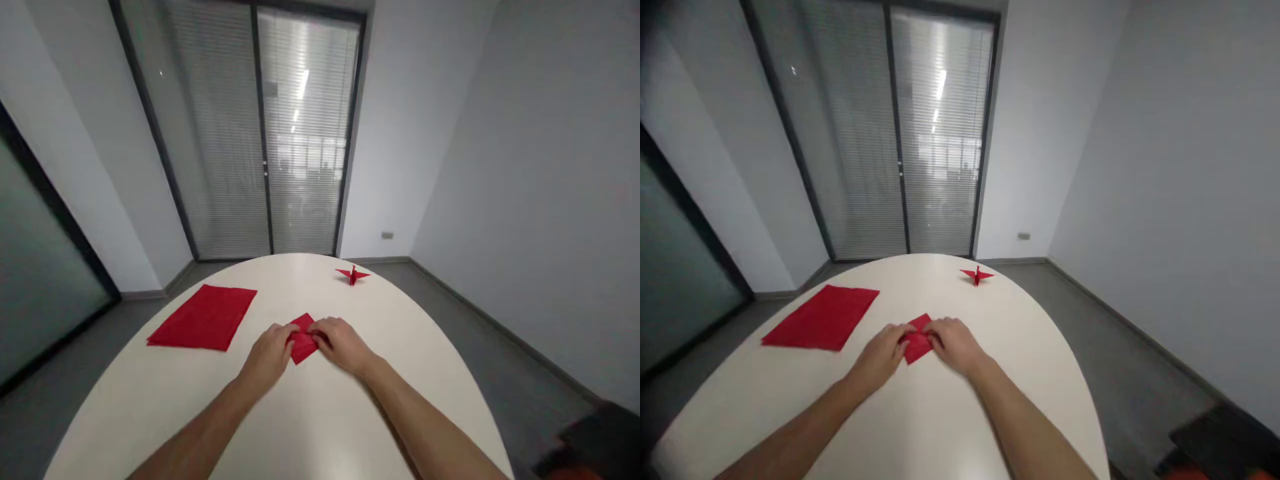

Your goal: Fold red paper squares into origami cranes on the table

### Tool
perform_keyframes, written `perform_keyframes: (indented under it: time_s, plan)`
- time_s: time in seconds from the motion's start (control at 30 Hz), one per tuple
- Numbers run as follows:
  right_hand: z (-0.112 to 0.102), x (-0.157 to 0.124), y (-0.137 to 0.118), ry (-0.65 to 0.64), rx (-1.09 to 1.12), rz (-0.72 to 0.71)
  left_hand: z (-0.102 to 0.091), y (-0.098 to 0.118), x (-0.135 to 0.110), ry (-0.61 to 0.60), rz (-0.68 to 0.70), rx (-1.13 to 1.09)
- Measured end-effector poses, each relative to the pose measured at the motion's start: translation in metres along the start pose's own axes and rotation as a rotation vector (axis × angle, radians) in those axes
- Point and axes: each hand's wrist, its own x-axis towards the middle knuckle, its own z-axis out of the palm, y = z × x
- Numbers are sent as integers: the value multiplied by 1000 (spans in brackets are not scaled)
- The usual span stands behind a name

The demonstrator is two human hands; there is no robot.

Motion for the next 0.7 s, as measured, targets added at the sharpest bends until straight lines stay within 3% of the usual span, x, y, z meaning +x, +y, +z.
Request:
perform_keyframes:
  time_s: [0.7]
  plan:
    - [-8, 0, -6, -35, -81, -108, 8, -11, -1, 103, 152, -28]
